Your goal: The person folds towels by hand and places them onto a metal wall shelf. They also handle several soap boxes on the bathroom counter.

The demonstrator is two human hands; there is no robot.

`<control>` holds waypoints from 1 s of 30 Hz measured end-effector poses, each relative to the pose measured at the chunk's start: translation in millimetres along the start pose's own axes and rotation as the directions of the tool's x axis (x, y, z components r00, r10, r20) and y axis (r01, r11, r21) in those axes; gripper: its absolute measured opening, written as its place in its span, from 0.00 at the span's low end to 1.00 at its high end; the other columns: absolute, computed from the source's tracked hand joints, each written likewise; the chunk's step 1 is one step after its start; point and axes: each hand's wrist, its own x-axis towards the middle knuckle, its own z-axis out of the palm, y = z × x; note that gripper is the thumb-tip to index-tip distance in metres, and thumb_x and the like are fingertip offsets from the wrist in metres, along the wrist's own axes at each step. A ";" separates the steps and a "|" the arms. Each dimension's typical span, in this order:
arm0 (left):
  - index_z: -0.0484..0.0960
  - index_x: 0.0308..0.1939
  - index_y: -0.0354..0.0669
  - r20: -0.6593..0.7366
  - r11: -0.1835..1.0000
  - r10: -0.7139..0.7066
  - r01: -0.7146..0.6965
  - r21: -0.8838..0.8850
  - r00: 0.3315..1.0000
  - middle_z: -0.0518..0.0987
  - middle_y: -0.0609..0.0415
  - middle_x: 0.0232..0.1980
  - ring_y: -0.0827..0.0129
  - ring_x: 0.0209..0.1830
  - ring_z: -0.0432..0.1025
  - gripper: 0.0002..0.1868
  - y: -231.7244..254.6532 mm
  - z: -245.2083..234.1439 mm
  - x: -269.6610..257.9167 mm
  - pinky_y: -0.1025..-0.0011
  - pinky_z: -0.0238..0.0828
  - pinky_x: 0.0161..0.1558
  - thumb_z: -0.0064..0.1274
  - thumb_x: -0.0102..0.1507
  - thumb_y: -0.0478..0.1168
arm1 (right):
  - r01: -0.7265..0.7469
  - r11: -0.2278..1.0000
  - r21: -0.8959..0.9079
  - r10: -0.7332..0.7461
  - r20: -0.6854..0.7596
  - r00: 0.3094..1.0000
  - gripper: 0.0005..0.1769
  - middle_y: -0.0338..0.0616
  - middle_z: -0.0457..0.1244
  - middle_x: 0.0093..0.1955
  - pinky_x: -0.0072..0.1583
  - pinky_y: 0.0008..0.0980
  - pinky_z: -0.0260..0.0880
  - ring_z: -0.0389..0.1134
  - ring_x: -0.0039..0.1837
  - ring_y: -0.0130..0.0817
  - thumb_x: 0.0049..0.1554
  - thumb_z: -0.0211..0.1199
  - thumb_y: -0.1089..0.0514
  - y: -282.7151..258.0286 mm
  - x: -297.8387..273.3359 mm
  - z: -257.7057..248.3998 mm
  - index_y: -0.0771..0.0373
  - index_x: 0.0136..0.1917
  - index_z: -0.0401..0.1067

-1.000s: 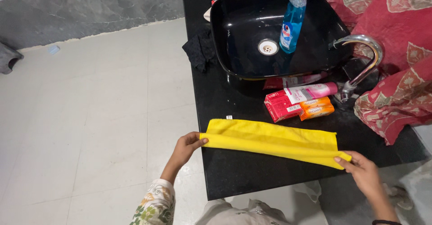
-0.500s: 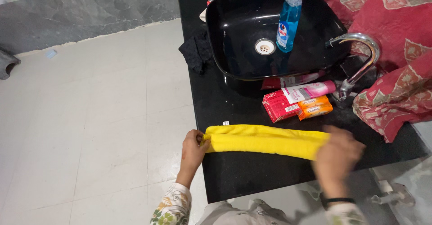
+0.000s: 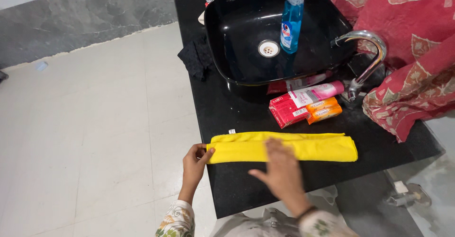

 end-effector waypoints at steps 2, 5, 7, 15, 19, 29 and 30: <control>0.83 0.45 0.34 -0.008 0.998 0.000 0.001 0.063 1.000 0.78 0.53 0.32 0.72 0.31 0.69 0.16 9.5 -1.6 -1.5 0.73 0.71 0.35 0.66 0.58 0.40 | -0.178 0.975 -0.131 0.162 -0.125 0.979 0.61 0.53 0.53 0.77 0.74 0.54 0.49 0.53 0.78 0.44 0.46 0.55 0.20 38.8 -23.4 -2.1 0.68 0.75 0.56; 0.82 0.47 0.34 -0.068 0.906 0.262 -0.221 0.360 0.963 0.79 0.47 0.39 0.61 0.40 0.71 0.17 32.9 0.9 -12.6 0.65 0.70 0.45 0.66 0.56 0.38 | -0.353 0.925 -0.142 0.320 -0.214 0.923 0.58 0.43 0.53 0.79 0.75 0.64 0.45 0.50 0.80 0.41 0.46 0.53 0.20 93.9 -57.1 -2.7 0.60 0.77 0.57; 0.81 0.49 0.36 -0.011 0.735 0.458 -0.371 0.567 0.889 0.80 0.44 0.46 0.53 0.49 0.72 0.18 50.0 19.3 -21.1 0.60 0.68 0.53 0.61 0.55 0.31 | -0.386 0.918 -0.094 0.350 -0.267 0.898 0.54 0.39 0.53 0.80 0.73 0.70 0.41 0.48 0.81 0.39 0.47 0.53 0.22 113.7 -71.8 2.3 0.55 0.76 0.58; 0.71 0.65 0.32 0.520 0.457 0.656 -0.836 0.304 0.547 0.70 0.35 0.67 0.39 0.68 0.61 0.36 94.2 109.9 -61.8 0.46 0.51 0.68 0.62 0.56 0.45 | -0.439 0.895 -0.081 0.414 -0.216 0.884 0.42 0.33 0.54 0.79 0.77 0.70 0.38 0.49 0.81 0.36 0.54 0.55 0.28 123.5 -74.4 5.9 0.47 0.75 0.62; 0.71 0.68 0.38 0.552 0.476 0.574 -0.795 0.377 0.605 0.71 0.44 0.71 0.50 0.73 0.61 0.32 67.4 73.0 -39.0 0.54 0.50 0.71 0.58 0.63 0.47 | -0.416 0.905 -0.091 0.391 -0.205 0.897 0.29 0.31 0.57 0.76 0.76 0.71 0.39 0.51 0.81 0.36 0.56 0.60 0.40 144.8 -78.6 -5.4 0.40 0.70 0.68; 0.83 0.57 0.40 0.385 0.738 0.365 -0.515 0.436 0.848 0.81 0.47 0.57 0.57 0.56 0.76 0.25 29.8 -18.8 -19.4 0.63 0.73 0.56 0.60 0.54 0.33 | -0.290 0.957 -0.025 0.270 -0.294 0.917 0.14 0.31 0.71 0.54 0.78 0.45 0.57 0.69 0.64 0.28 0.52 0.66 0.50 220.7 -89.6 8.0 0.44 0.53 0.79; 0.85 0.55 0.39 0.357 0.829 0.307 -0.433 0.355 0.882 0.83 0.44 0.54 0.57 0.51 0.78 0.24 27.9 -22.9 -19.5 0.65 0.76 0.53 0.60 0.54 0.33 | -0.335 0.942 0.022 0.329 -0.259 0.908 0.13 0.31 0.72 0.52 0.77 0.45 0.59 0.70 0.61 0.30 0.52 0.67 0.50 233.5 -87.0 11.6 0.43 0.52 0.80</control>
